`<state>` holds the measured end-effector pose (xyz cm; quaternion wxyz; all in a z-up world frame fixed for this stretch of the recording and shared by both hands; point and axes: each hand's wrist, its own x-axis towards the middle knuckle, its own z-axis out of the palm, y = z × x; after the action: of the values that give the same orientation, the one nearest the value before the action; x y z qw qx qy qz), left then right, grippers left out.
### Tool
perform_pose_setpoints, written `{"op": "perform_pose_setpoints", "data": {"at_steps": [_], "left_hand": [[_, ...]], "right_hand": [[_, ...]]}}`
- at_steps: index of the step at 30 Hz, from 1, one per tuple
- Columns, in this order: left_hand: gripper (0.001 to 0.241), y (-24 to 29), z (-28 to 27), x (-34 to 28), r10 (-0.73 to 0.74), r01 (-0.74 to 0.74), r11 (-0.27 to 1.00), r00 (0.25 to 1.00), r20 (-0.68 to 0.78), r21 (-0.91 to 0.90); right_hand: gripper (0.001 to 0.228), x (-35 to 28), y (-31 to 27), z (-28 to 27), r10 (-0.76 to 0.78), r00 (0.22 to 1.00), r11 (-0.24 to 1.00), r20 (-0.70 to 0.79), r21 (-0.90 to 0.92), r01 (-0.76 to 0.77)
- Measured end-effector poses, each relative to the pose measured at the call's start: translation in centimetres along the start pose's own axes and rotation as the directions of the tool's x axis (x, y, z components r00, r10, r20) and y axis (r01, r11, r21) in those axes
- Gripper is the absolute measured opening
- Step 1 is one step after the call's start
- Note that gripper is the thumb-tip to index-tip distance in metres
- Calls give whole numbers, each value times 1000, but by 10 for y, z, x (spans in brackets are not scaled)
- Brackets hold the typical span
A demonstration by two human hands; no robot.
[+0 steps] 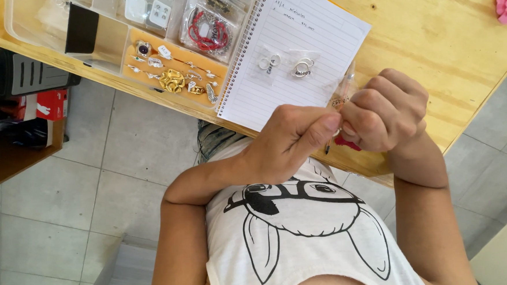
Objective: Arranging various earrings from a plastic storage container onto a notebook and a red cloth.
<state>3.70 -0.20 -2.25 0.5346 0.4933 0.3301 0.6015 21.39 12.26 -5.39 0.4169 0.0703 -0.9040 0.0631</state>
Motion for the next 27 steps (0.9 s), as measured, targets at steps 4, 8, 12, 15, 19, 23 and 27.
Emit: {"op": "perform_pose_setpoints", "data": {"at_steps": [4,8,12,15,19,23,27], "left_hand": [[43,12,1,-7,-125,116,987,989,75,115],[42,14,3,-4,-202,200,979,978,48,46],[45,10,3,-5,-207,207,978,978,-4,30],[44,11,2,-5,-162,162,986,987,-22,29],[43,15,3,-4,-115,117,992,992,-45,45],[41,17,2,-3,-59,67,990,996,-66,124],[41,15,4,-2,25,-8,980,996,-84,199]], "right_hand": [[38,29,-8,-10,207,970,962,130,154,-226],[35,40,-13,-17,394,875,799,283,366,-478],[31,37,-16,-22,344,890,879,300,230,-417],[31,27,-24,-24,330,899,925,287,92,-369],[25,21,-29,-19,281,939,956,196,29,-292],[20,20,-33,-18,312,936,943,161,68,-326],[18,22,-35,-18,333,930,930,154,111,-351]]}}
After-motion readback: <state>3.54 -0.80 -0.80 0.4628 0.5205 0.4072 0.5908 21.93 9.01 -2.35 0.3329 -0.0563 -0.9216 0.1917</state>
